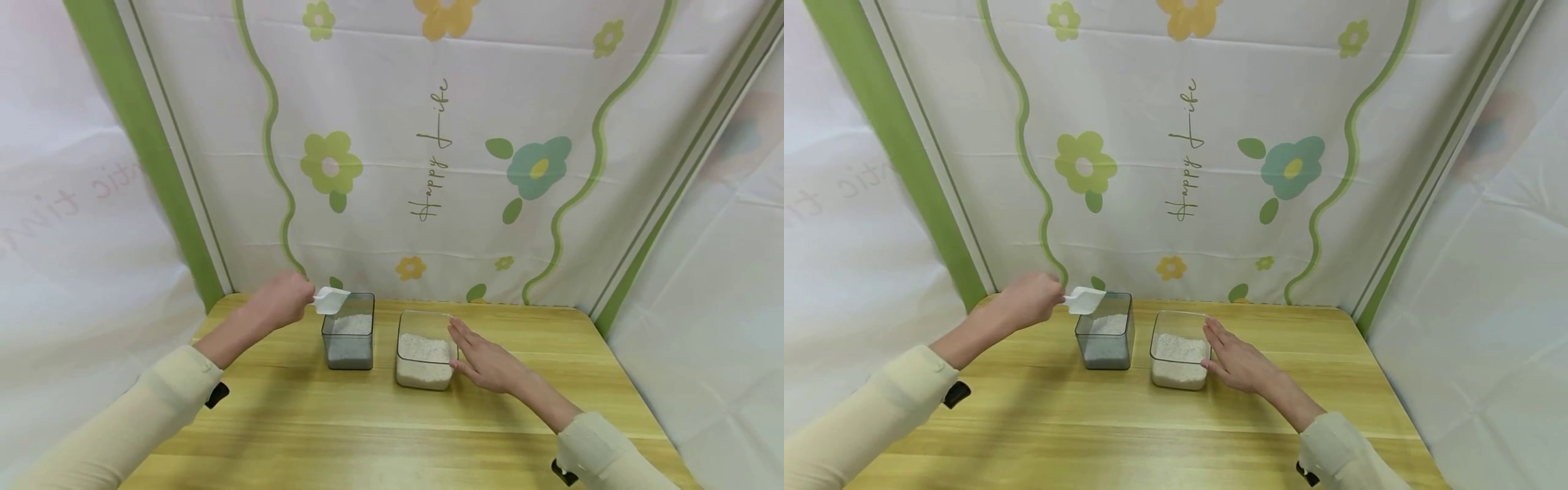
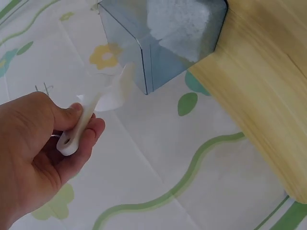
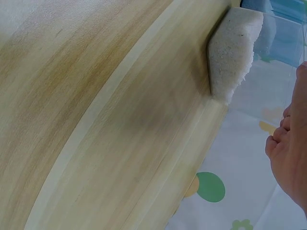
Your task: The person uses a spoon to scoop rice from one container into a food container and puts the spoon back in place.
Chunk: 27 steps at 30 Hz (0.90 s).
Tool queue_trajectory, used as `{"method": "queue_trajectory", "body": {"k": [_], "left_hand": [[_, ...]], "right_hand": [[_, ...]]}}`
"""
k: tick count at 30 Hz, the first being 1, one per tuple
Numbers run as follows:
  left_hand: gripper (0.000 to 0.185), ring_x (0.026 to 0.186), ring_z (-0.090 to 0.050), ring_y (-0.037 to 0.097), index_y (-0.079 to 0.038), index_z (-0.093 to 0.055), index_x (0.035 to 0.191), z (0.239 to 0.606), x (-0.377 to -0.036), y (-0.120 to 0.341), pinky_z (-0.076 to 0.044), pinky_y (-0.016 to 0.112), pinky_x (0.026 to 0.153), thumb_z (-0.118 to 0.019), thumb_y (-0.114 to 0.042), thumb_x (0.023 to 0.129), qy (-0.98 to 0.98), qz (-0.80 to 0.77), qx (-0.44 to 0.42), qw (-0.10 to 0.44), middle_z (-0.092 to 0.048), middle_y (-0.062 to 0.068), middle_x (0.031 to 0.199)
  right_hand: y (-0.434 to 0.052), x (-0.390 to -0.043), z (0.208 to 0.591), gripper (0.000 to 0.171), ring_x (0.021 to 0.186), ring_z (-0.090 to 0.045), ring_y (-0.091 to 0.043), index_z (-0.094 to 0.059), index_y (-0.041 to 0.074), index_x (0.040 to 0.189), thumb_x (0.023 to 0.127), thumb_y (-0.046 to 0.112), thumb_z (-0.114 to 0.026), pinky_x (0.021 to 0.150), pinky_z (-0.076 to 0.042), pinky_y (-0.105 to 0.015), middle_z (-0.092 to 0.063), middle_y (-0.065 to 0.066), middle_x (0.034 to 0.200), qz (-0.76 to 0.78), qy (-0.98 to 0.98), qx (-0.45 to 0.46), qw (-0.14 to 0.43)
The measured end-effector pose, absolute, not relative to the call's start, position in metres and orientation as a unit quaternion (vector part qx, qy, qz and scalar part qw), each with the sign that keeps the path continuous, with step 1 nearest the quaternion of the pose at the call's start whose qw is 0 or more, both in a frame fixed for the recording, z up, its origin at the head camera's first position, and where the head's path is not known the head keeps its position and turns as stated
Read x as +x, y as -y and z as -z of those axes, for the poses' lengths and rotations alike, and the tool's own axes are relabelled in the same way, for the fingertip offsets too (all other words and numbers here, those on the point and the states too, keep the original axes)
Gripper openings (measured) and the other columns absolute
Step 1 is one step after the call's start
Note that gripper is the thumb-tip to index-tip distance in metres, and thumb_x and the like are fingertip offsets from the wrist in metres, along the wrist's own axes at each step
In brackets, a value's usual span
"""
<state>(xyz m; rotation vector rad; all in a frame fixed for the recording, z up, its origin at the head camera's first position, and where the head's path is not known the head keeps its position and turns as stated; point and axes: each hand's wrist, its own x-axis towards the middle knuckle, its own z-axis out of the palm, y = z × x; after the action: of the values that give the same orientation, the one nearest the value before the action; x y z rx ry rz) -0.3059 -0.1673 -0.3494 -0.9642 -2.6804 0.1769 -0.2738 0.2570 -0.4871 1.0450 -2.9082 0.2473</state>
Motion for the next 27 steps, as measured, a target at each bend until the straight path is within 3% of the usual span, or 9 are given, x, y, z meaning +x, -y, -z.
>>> {"method": "queue_trajectory", "body": {"k": [7,10,15,21,24,27], "left_hand": [[0.019,0.053,-0.053,0.019,-0.009,-0.063,0.067,0.360,-0.301,0.165,-0.044,0.031,0.043,-0.076,0.006,0.071,0.886,-0.155,-0.385,0.209,-0.059,0.005,0.069],[0.016,0.052,-0.054,0.019,-0.009,-0.066,0.069,0.364,-0.299,0.165,-0.044,0.031,0.044,-0.077,0.000,0.077,0.887,-0.138,-0.389,0.208,-0.059,0.004,0.068],[0.017,0.057,-0.056,0.016,-0.008,-0.071,0.073,0.362,-0.300,0.163,-0.048,0.028,0.053,-0.071,-0.006,0.089,0.919,-0.021,-0.365,0.146,-0.062,0.002,0.069],[0.017,0.053,-0.049,0.003,-0.006,-0.076,0.079,0.356,-0.302,0.154,-0.045,0.023,0.056,-0.067,-0.006,0.093,0.932,0.150,-0.325,0.060,-0.065,-0.002,0.063],[0.014,0.054,-0.058,0.000,-0.003,-0.079,0.093,0.356,-0.300,0.145,-0.049,0.021,0.056,-0.066,-0.008,0.094,0.925,0.216,-0.312,0.021,-0.072,0.000,0.071],[0.016,0.058,-0.065,0.003,-0.001,-0.078,0.098,0.358,-0.298,0.133,-0.050,0.021,0.057,-0.064,-0.008,0.095,0.915,0.253,-0.315,-0.013,-0.075,0.005,0.078]], "right_hand": [[-0.258,-0.273,0.489,0.072,0.151,-0.026,-0.032,-0.020,-0.001,0.157,0.106,0.046,-0.040,0.112,-0.040,-0.047,-0.019,-0.018,0.165,-0.079,0.936,0.342,0.035],[-0.258,-0.273,0.488,0.071,0.151,-0.027,-0.032,-0.022,-0.002,0.156,0.106,0.045,-0.040,0.112,-0.040,-0.047,-0.019,-0.018,0.165,-0.081,0.935,0.343,0.038],[-0.258,-0.273,0.488,0.072,0.152,-0.025,-0.030,-0.021,-0.002,0.157,0.106,0.047,-0.039,0.113,-0.039,-0.046,-0.016,-0.017,0.166,-0.077,0.937,0.339,0.028],[-0.258,-0.273,0.488,0.072,0.152,-0.024,-0.032,-0.021,-0.003,0.156,0.106,0.046,-0.039,0.115,-0.037,-0.048,-0.016,-0.018,0.166,-0.079,0.938,0.338,0.025],[-0.257,-0.273,0.487,0.073,0.152,-0.024,-0.031,-0.021,-0.002,0.157,0.106,0.047,-0.039,0.115,-0.036,-0.048,-0.017,-0.017,0.166,-0.080,0.938,0.337,0.025],[-0.257,-0.273,0.487,0.073,0.152,-0.024,-0.032,-0.021,-0.002,0.157,0.106,0.047,-0.039,0.115,-0.037,-0.048,-0.017,-0.017,0.166,-0.080,0.937,0.338,0.029]]}}
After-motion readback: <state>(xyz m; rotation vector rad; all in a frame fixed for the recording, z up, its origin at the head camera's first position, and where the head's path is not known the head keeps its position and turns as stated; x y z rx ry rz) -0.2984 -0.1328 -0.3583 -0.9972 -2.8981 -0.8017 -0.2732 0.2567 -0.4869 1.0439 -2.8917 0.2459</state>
